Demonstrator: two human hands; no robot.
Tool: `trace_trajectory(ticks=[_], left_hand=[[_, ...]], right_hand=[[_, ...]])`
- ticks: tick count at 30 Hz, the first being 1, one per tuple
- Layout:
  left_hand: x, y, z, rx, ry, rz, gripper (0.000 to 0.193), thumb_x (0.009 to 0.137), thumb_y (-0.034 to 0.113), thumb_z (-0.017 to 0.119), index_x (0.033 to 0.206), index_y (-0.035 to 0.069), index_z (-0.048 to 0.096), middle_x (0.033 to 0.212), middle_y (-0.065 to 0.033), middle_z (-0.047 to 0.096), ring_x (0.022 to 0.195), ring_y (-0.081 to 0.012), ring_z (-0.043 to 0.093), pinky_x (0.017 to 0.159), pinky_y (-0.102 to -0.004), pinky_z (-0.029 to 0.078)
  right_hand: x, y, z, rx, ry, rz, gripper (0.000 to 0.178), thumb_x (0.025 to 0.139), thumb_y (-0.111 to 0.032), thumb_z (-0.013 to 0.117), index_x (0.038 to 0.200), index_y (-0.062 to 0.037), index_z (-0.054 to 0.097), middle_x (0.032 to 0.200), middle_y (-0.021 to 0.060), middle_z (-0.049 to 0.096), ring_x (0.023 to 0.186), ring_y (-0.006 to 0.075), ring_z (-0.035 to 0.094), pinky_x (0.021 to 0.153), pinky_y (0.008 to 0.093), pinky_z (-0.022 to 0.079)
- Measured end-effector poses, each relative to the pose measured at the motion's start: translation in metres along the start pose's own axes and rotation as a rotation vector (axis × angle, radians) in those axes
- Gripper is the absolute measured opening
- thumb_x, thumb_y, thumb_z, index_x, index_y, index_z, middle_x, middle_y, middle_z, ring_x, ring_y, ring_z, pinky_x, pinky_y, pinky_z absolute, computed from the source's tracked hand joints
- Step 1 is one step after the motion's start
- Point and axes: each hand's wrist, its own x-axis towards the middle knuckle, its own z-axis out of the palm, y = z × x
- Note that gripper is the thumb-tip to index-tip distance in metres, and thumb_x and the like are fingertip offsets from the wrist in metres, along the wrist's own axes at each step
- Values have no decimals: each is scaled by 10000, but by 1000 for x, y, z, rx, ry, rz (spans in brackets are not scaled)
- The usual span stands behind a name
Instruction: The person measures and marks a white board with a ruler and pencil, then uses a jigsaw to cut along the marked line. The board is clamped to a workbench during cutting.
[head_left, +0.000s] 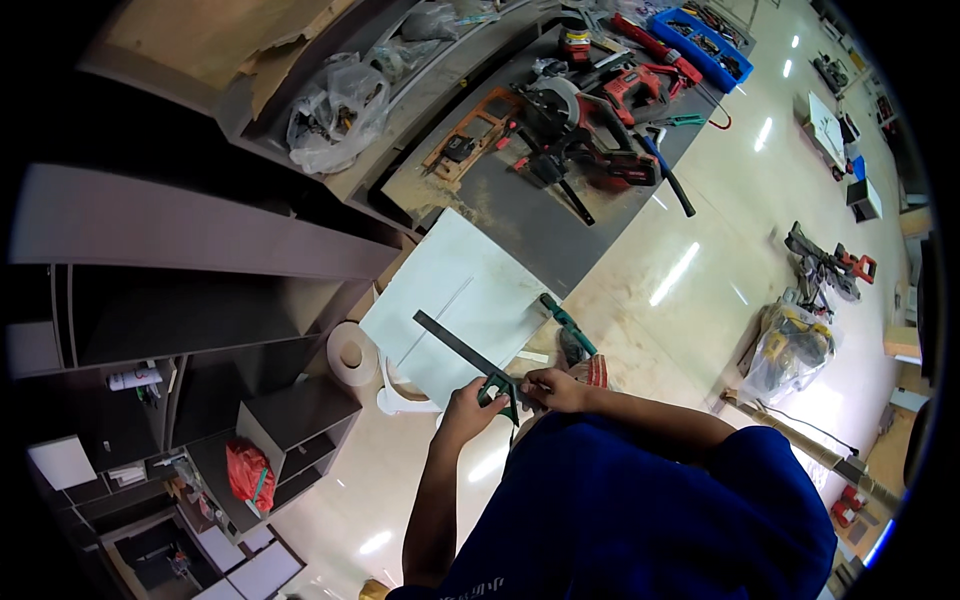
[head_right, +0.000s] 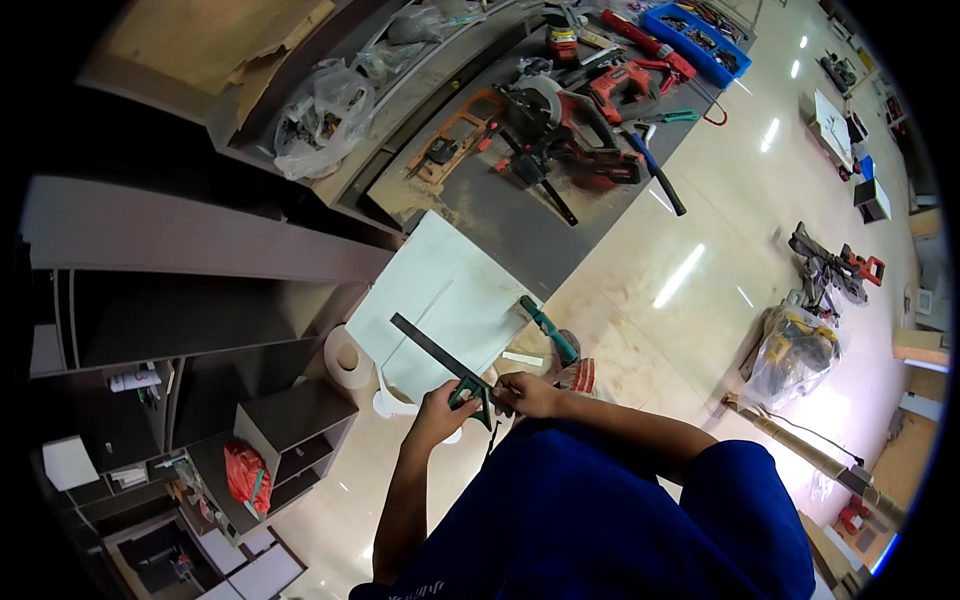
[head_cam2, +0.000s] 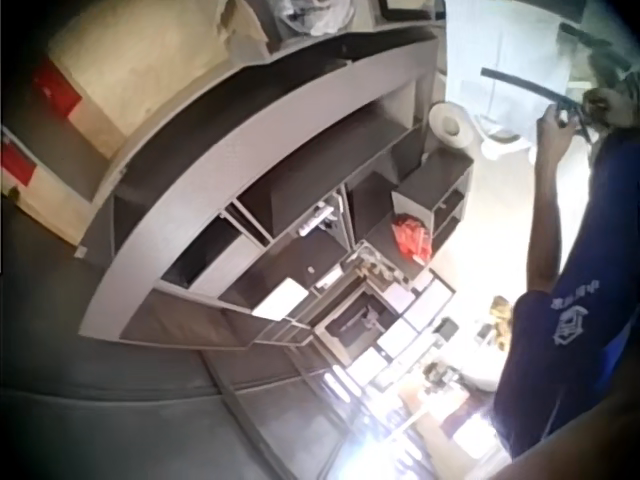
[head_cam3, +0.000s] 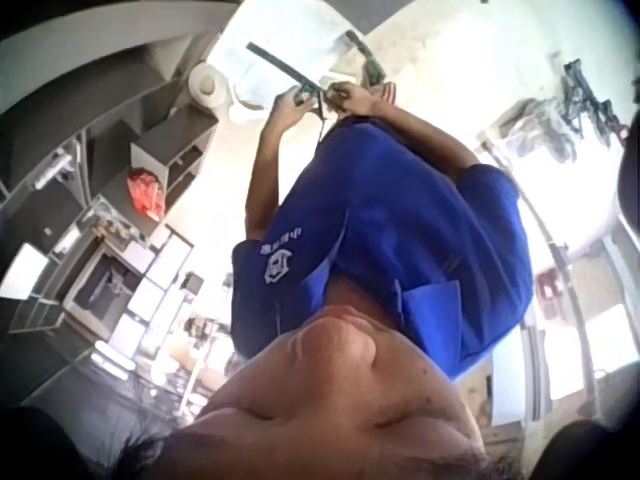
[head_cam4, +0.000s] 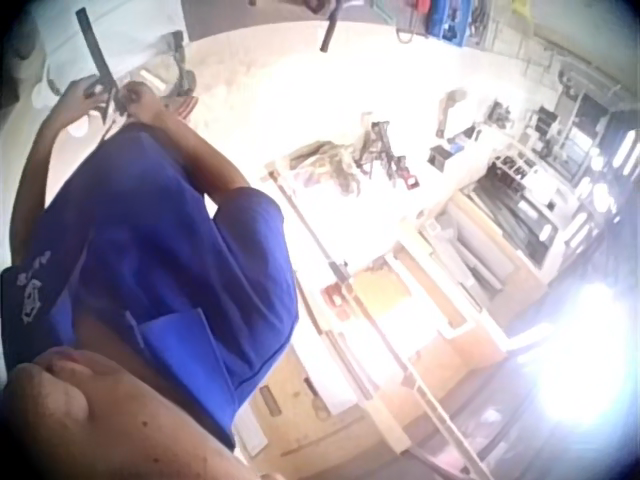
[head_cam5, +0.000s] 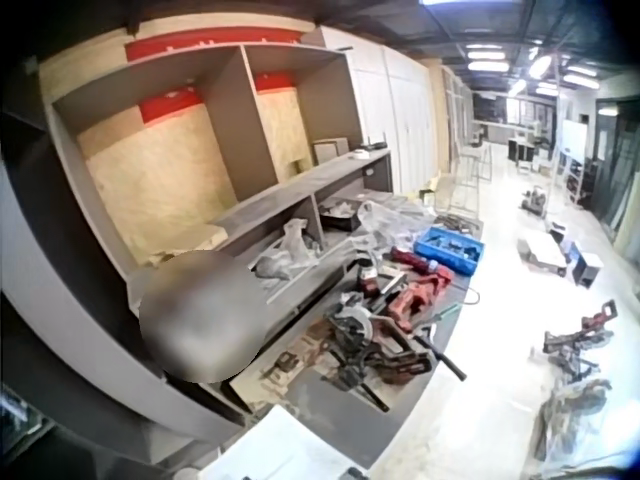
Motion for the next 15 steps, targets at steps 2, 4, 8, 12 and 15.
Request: trace_trajectory(ticks=[2,4,8,12,15], left_hand=[[-8,-21,-5,-156,19,27,269,927,244,712,1002,-4,635,735,-93,683,631,-146,661,553,-307,502],[-12,-20,-14,-441,-119,-132,205,994,202,633,987,-2,632,807,-69,704,669,-115,662,578,-275,513],[-34,-12,-28,-617,-169,-95,195,1011,172,611,1004,-19,647,887,-64,712,795,-99,658,698,-250,521],[-60,-2,-32,-641,-11,20,199,1004,183,630,990,-12,669,870,-41,700,800,-88,633,722,-242,509],[-85,-1,-27,-627,145,19,244,1018,232,614,943,4,660,820,-13,665,730,-73,573,666,-234,478]], right_hand=[[2,-21,7,53,-12,-22,255,1071,-233,482,997,-26,611,750,51,660,657,140,619,622,316,507],[0,-34,12,-37,-13,-57,261,1063,-228,490,969,-3,584,774,88,677,677,162,653,631,327,531],[-7,-68,25,-302,9,-216,223,1048,-180,514,958,17,567,763,105,674,664,179,676,624,328,545],[-16,-109,36,-158,-1,-187,207,1040,-142,520,935,28,578,731,109,659,607,170,667,578,308,523],[-29,-136,45,-157,-22,-198,230,1047,-130,498,902,22,590,697,89,660,576,149,656,554,292,510]])
